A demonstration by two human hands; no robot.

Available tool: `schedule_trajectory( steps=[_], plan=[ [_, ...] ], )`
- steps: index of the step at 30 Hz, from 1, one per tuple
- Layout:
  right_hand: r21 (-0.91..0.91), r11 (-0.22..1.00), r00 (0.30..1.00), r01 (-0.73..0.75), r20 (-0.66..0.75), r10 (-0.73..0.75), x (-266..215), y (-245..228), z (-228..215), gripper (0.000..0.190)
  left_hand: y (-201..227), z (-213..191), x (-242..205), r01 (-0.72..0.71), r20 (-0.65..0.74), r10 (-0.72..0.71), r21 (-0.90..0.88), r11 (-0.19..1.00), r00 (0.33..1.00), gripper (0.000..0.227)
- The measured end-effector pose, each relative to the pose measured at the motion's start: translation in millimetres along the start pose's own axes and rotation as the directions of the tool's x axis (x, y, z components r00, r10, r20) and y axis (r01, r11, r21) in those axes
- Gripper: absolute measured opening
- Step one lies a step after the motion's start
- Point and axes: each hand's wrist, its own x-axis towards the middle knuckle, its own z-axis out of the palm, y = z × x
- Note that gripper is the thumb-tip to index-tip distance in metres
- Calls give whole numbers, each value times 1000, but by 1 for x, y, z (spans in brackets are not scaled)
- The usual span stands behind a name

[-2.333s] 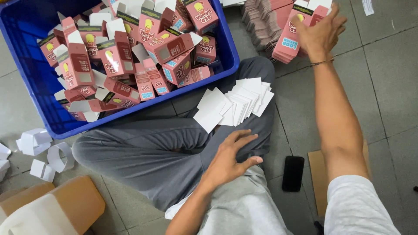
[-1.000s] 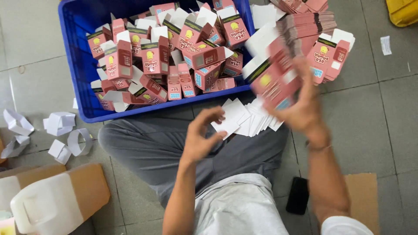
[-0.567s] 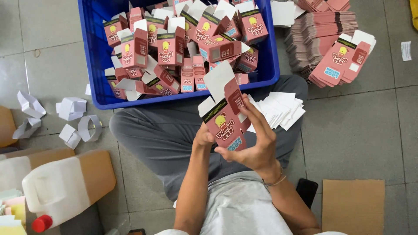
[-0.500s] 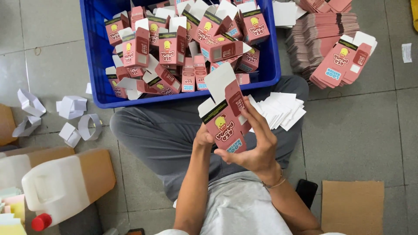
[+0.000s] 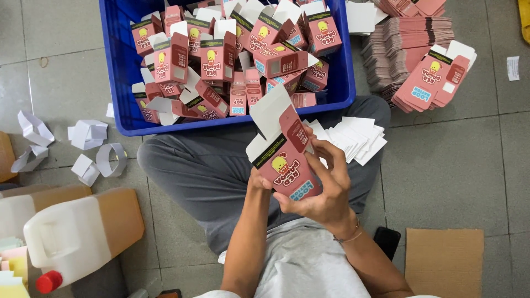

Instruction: Folding flat cardboard templates into small boxes and placing them into a plastic bin.

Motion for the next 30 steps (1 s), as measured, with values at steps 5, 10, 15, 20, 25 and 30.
schedule_trajectory(
  steps=[5,10,15,20,25,30],
  plan=[
    [2,1000,1000,-7,1,7,0,-2,-5,77,14,11,21,-12,144,16,-30,999,989,85],
    [-26,999,999,-32,5,32,-6,8,-9,74,-44,-67,-28,-340,418,184,337,878,890,108],
    [2,999,999,-39,-1,39,2,4,-13,65,-88,-95,-98,-91,-250,248,509,856,936,124],
    [163,976,989,-145,51,139,6,24,-33,89,-42,-55,-64,-93,-222,221,476,874,950,114],
    [585,784,971,-206,220,91,10,56,-40,82,-15,-31,-44,-67,-140,123,349,935,982,84],
    [679,731,970,-73,220,-107,6,60,-41,69,-4,-12,-36,18,-89,5,253,967,996,51]
  ],
)
